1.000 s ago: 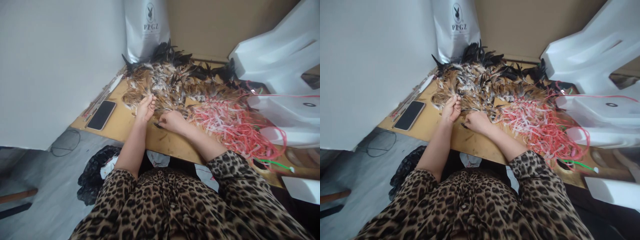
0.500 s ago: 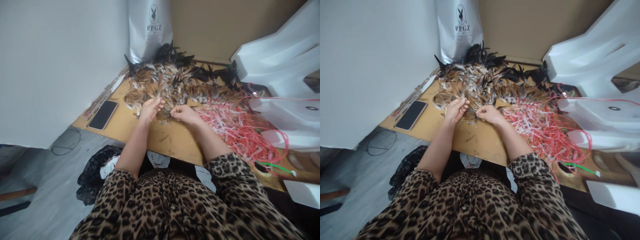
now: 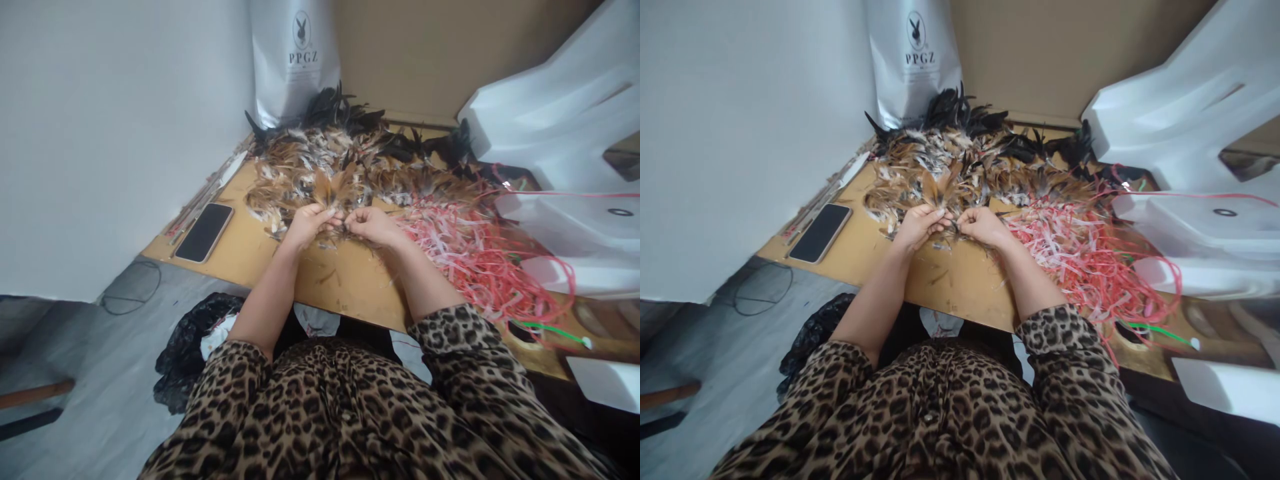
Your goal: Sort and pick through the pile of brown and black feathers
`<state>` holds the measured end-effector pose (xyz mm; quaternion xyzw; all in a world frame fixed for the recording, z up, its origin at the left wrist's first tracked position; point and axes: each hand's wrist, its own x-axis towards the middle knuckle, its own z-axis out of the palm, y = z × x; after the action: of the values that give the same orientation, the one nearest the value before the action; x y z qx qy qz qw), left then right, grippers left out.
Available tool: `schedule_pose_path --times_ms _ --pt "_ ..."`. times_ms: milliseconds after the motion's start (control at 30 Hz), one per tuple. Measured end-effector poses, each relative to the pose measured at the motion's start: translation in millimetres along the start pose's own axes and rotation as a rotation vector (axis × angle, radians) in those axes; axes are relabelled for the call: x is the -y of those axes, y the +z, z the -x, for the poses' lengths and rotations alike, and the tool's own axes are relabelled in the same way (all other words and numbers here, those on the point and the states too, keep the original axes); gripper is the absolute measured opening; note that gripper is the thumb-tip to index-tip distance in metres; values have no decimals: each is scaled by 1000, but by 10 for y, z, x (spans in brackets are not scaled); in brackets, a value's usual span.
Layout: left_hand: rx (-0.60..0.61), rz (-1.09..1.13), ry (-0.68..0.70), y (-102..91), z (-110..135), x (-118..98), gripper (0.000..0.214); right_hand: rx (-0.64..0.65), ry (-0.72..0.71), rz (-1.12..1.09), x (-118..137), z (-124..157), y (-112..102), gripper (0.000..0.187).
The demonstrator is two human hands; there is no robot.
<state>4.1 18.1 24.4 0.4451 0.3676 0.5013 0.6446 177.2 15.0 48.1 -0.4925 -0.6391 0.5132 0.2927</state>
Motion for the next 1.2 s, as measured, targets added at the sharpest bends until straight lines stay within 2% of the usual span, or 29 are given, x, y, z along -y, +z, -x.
schedule_pose_path --times_ms 67,200,233,367,433,600,767,1033,1200 --pt "-9 42 11 5 -10 12 22 -71 -26 -32 -4 -19 19 12" --pt "-91 125 95 3 -34 -3 18 -340 -89 -187 53 -19 74 20" --pt "-117 143 119 4 -38 -15 16 -355 -81 -255 73 -10 98 22" --pt "-171 185 140 32 -33 -58 13 -140 46 -480 111 21 222 33" --pt "-172 178 118 53 -24 -61 12 -86 90 -566 102 17 272 35" --pt "-92 156 100 85 -8 -15 16 -100 151 -782 61 -21 296 36" --pt "14 132 58 94 13 7 17 -74 181 -872 -6 -61 269 28" --pt "50 128 15 113 27 6 18 55 276 -952 -55 -86 265 23" --pt "73 122 70 92 25 6 19 63 315 -984 -61 -89 244 15"
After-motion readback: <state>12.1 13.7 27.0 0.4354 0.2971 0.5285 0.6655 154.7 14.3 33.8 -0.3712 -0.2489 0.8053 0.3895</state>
